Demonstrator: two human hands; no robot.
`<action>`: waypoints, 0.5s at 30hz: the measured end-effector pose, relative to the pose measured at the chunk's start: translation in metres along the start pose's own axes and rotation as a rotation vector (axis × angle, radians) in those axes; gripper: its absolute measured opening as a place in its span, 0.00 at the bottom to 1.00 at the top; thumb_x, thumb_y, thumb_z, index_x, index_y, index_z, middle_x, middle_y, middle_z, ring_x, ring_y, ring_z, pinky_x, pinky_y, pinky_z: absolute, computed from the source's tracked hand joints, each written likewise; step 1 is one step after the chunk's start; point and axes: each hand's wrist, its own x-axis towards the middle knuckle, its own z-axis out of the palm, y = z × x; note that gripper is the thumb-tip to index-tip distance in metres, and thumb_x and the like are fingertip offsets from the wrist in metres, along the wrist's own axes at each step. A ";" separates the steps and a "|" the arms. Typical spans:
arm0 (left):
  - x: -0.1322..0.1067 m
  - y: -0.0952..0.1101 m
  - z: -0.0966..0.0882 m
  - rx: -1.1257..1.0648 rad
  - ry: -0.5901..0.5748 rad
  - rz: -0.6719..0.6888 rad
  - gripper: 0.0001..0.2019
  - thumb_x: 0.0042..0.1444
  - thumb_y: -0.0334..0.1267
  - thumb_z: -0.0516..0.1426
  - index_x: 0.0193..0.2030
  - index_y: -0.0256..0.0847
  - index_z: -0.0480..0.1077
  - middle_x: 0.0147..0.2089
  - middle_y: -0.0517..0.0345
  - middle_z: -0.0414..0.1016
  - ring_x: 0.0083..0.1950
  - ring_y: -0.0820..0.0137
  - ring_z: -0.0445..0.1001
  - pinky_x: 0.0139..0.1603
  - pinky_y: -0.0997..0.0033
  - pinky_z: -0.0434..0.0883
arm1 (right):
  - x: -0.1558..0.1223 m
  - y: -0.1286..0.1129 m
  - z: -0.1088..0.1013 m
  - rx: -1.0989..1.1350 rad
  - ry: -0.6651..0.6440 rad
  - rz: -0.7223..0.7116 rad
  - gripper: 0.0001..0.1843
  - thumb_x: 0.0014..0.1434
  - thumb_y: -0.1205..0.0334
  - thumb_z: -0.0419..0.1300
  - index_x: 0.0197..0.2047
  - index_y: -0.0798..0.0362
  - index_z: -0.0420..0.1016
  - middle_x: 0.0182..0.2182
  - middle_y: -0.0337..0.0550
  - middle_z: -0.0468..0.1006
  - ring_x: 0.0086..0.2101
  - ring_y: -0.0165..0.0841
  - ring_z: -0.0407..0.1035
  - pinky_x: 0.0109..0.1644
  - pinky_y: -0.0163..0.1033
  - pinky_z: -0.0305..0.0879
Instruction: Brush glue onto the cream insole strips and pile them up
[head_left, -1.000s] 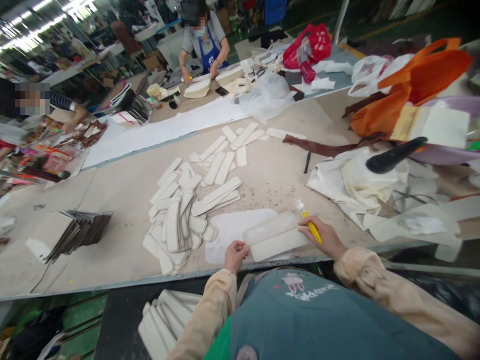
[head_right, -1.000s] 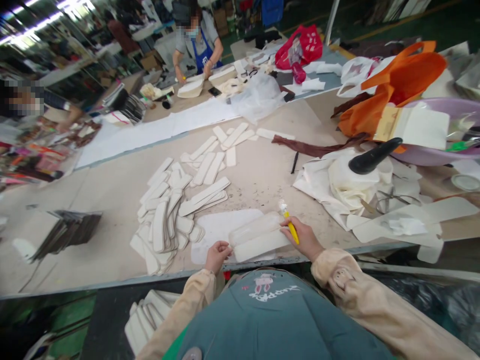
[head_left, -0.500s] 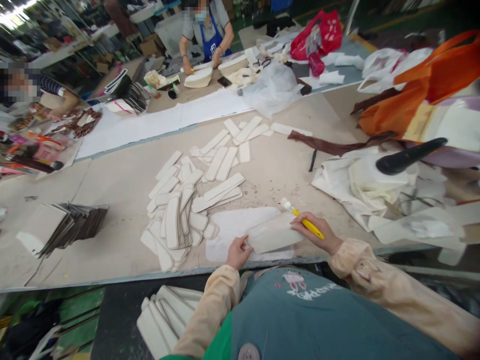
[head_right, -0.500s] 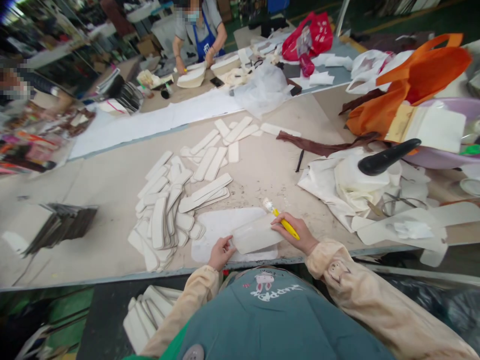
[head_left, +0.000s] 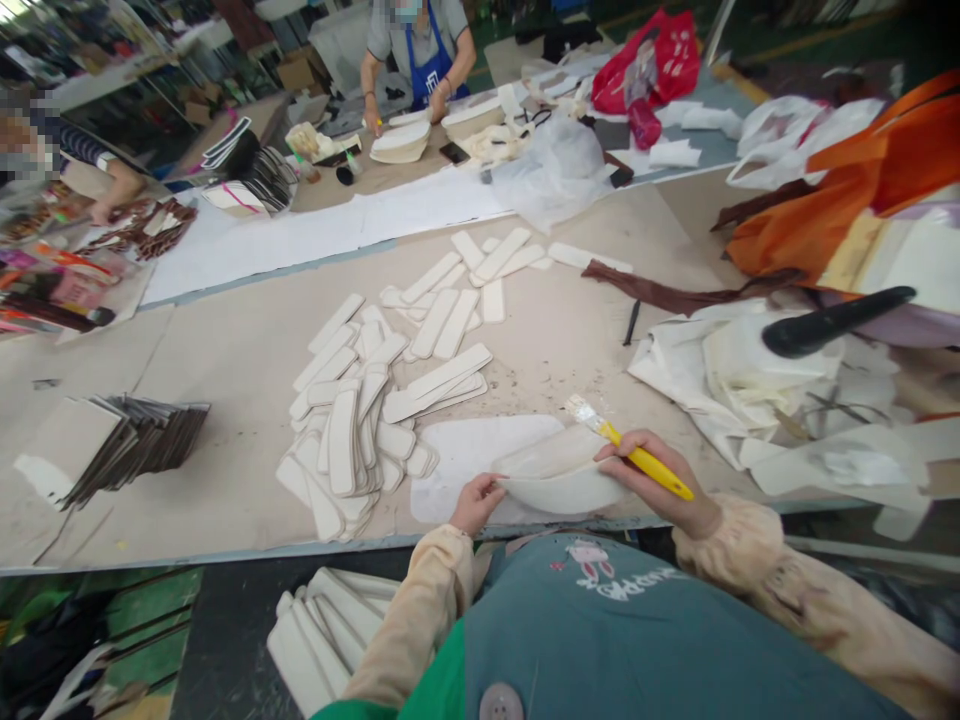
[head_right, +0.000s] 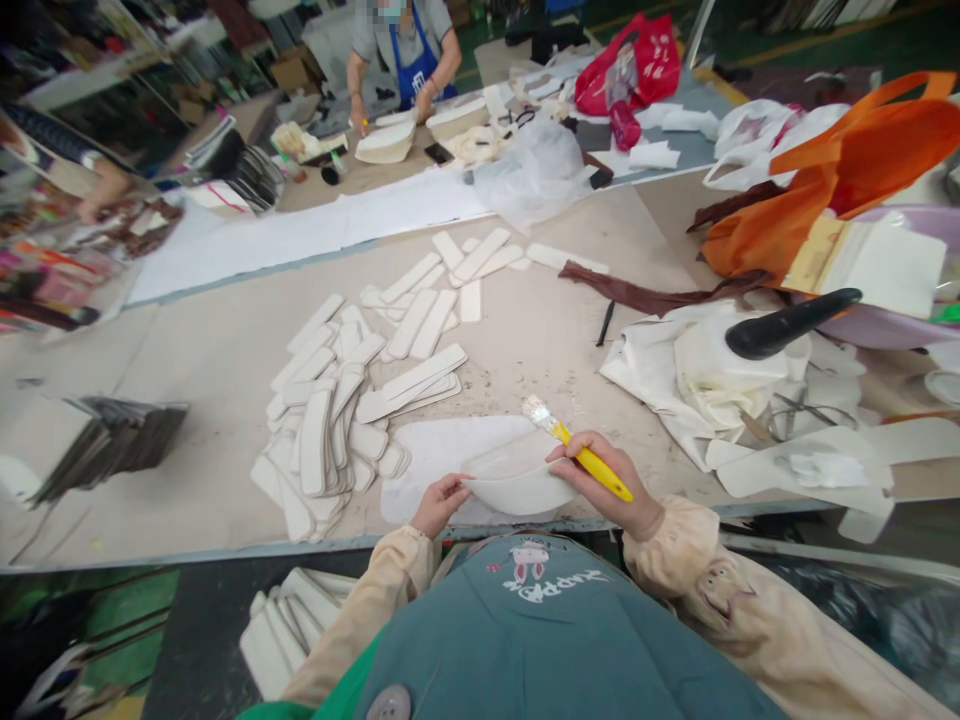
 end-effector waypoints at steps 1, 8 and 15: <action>0.000 0.000 0.000 -0.028 0.008 -0.048 0.17 0.45 0.48 0.59 0.37 0.36 0.73 0.29 0.57 0.71 0.27 0.75 0.65 0.28 0.76 0.64 | 0.001 0.004 0.000 -0.019 0.021 -0.003 0.15 0.53 0.51 0.61 0.36 0.48 0.60 0.35 0.43 0.77 0.37 0.37 0.72 0.43 0.43 0.69; 0.008 -0.012 0.008 -0.006 0.168 -0.206 0.12 0.46 0.44 0.58 0.30 0.37 0.69 0.19 0.64 0.66 0.20 0.77 0.63 0.22 0.78 0.62 | 0.020 0.056 -0.001 -0.385 0.074 -0.048 0.11 0.56 0.51 0.57 0.37 0.48 0.66 0.32 0.41 0.75 0.33 0.35 0.71 0.39 0.40 0.66; 0.038 -0.016 0.014 0.208 0.314 -0.249 0.07 0.46 0.35 0.60 0.30 0.39 0.66 0.20 0.66 0.68 0.22 0.76 0.68 0.27 0.77 0.63 | 0.048 0.094 0.004 -0.546 0.031 -0.110 0.10 0.59 0.52 0.53 0.36 0.49 0.65 0.29 0.40 0.73 0.29 0.33 0.69 0.36 0.37 0.63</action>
